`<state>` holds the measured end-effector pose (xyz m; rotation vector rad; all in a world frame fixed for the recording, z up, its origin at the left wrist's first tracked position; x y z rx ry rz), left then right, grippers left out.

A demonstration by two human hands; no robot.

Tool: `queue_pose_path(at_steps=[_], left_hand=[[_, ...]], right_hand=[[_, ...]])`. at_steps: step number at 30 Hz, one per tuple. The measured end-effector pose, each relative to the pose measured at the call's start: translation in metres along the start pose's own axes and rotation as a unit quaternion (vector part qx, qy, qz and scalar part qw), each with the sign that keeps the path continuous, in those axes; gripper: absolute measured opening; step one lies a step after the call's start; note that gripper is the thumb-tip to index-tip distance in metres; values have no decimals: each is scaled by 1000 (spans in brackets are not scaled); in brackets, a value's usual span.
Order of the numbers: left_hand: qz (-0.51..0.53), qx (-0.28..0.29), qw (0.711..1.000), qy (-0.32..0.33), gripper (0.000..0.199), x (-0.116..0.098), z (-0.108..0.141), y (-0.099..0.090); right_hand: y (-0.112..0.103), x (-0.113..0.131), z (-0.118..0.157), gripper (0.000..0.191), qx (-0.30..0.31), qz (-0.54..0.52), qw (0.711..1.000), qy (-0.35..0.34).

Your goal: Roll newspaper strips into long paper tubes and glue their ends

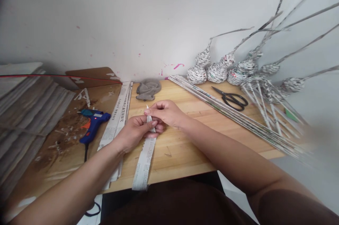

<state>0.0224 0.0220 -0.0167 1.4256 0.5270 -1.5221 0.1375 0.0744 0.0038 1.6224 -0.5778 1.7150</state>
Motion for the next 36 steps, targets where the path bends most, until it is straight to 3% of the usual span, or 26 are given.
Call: queue_pose_path(at_steps=[6, 11, 14, 19, 25, 31, 36], left_hand=[[15, 30, 999, 10, 33, 0, 0, 2], [34, 24, 999, 5, 34, -1, -1, 2], [31, 19, 999, -3, 32, 0, -1, 3], [4, 5, 1000, -26, 29, 3, 0, 4], [19, 50, 999, -11, 31, 4, 0, 7], [13, 68, 998, -6, 33, 5, -1, 4], [-9, 62, 998, -17, 34, 5, 0, 6]], right_hand=[[4, -4, 0, 37, -10, -36, 999, 7], [3, 0, -2, 29, 68, 14, 998, -1], [-2, 0, -2, 26, 48, 38, 998, 0], [0, -3, -1, 31, 32, -21, 999, 4], [2, -2, -1, 36, 7, -40, 999, -4], [3, -3, 0, 30, 110, 1, 994, 26], [-2, -3, -1, 31, 34, -31, 999, 3]])
Point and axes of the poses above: each hand's wrist, its own z-axis away from the middle knuckle, its own y-axis out of the palm, x = y × z, the point moved 4 cm from there along -z, towards the middle knuckle, and after that the axes turned 12 degrees about x, right-handed, at the moved point
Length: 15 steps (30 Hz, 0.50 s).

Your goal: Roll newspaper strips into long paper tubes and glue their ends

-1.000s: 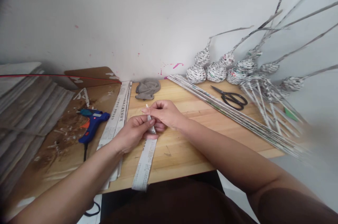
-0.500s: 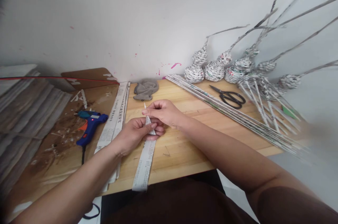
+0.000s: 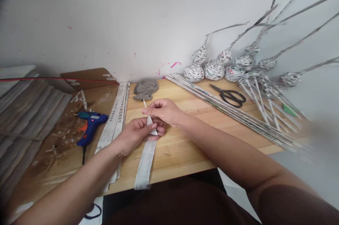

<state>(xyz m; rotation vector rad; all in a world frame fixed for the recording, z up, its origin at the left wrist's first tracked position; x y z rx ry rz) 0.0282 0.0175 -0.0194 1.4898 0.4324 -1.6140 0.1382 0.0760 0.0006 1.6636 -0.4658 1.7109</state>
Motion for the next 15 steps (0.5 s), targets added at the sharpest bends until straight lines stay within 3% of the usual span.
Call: queue_pose_path(at_steps=[6, 11, 15], left_hand=[[0, 2, 1000, -6, 34, -2, 2, 3], [18, 2, 1000, -1, 35, -1, 1, 0], [-3, 2, 1000, -16, 32, -2, 2, 3]], right_hand=[[0, 3, 0, 35, -32, -10, 999, -17], [3, 3, 2, 30, 66, 9, 997, 23], [-1, 1, 1, 32, 1, -26, 999, 30]])
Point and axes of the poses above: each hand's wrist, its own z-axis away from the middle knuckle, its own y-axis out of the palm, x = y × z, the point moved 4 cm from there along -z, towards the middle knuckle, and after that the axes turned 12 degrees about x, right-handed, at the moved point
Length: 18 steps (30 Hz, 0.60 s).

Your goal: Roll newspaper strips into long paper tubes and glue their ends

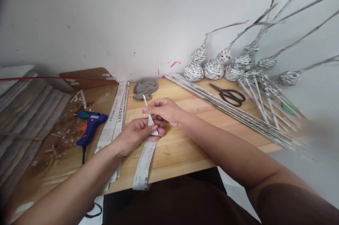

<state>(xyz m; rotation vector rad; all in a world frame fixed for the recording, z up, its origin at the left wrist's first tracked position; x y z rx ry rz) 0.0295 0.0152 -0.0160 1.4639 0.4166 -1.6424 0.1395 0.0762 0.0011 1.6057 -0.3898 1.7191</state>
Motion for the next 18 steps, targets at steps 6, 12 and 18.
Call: queue_pose_path(at_steps=[6, 12, 18], left_hand=[[-17, 4, 1000, -8, 30, -1, 1, 1], [-20, 4, 1000, 1, 28, -1, 1, 2], [-23, -3, 1000, -11, 27, -2, 2, 3]], right_hand=[[-1, 3, 1, 33, -4, -12, 1000, -1], [-6, 6, 1, 31, -32, -16, 999, -28], [-8, 6, 1, 31, -4, -10, 999, -32]])
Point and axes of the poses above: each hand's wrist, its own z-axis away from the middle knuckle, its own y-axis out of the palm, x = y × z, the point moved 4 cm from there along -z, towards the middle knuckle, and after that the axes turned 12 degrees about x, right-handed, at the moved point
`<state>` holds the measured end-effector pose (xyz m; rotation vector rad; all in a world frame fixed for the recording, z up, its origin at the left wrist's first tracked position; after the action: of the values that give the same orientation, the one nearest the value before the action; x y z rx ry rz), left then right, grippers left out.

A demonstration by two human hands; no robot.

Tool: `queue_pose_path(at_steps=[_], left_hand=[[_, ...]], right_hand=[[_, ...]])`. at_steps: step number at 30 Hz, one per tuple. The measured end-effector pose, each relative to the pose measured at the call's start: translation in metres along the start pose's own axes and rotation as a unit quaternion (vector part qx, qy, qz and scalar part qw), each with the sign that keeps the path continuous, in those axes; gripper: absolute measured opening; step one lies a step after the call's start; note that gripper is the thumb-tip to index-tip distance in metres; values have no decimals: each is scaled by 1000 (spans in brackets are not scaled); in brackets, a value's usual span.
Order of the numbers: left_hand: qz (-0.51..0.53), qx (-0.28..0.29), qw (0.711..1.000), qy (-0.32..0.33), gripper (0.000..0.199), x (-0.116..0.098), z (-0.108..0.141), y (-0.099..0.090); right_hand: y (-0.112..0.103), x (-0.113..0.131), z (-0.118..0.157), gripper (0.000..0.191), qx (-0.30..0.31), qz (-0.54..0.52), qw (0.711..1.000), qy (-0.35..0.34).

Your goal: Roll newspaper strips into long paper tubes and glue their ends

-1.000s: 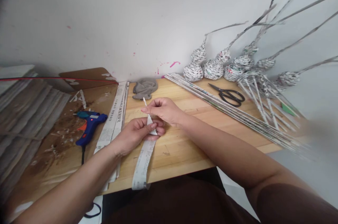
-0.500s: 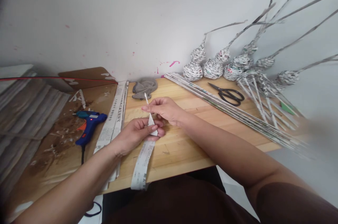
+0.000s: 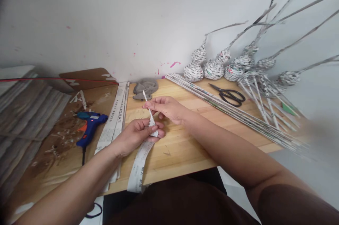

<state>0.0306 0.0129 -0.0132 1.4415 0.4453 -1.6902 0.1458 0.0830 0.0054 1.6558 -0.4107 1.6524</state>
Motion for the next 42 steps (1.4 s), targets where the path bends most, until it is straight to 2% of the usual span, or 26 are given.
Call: queue_pose_path(at_steps=[2, 7, 13, 18, 26, 28, 33, 38, 42], left_hand=[[-1, -1, 1000, -2, 28, 0, 0, 0], [-6, -11, 1000, -1, 31, -1, 0, 0], [-1, -4, 1000, -11, 33, 0, 1, 0], [-19, -20, 1000, 3, 34, 1, 0, 0], [-27, -36, 999, 8, 37, 0, 0, 1], [-19, -33, 999, 3, 37, 0, 1, 1], [-10, -35, 999, 1, 38, -2, 1, -1], [-7, -61, 998, 21, 43, -4, 2, 1], [27, -68, 997, 26, 48, -2, 2, 1]], right_hand=[[0, 1, 0, 29, 15, 6, 1000, 1], [-2, 2, 1, 31, -57, -6, 998, -23], [3, 0, 1, 32, 29, 33, 999, 11], [-1, 5, 2, 33, -49, 61, 997, -14], [5, 6, 3, 43, -80, 73, 993, -41], [5, 7, 3, 40, -68, 76, 994, -37], [5, 6, 3, 33, 22, 58, 998, 2], [5, 8, 3, 27, 14, 21, 1000, -13], [5, 7, 3, 27, 36, 17, 999, -13]])
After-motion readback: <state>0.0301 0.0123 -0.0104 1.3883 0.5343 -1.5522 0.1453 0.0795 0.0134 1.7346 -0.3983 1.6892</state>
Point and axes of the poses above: each hand's wrist, its own z-axis away from the middle knuckle, its own y-axis out of the palm, x = y × z, the point moved 4 cm from there along -z, towards the middle knuckle, and after that the axes turned 12 degrees about x, right-handed, at the moved point
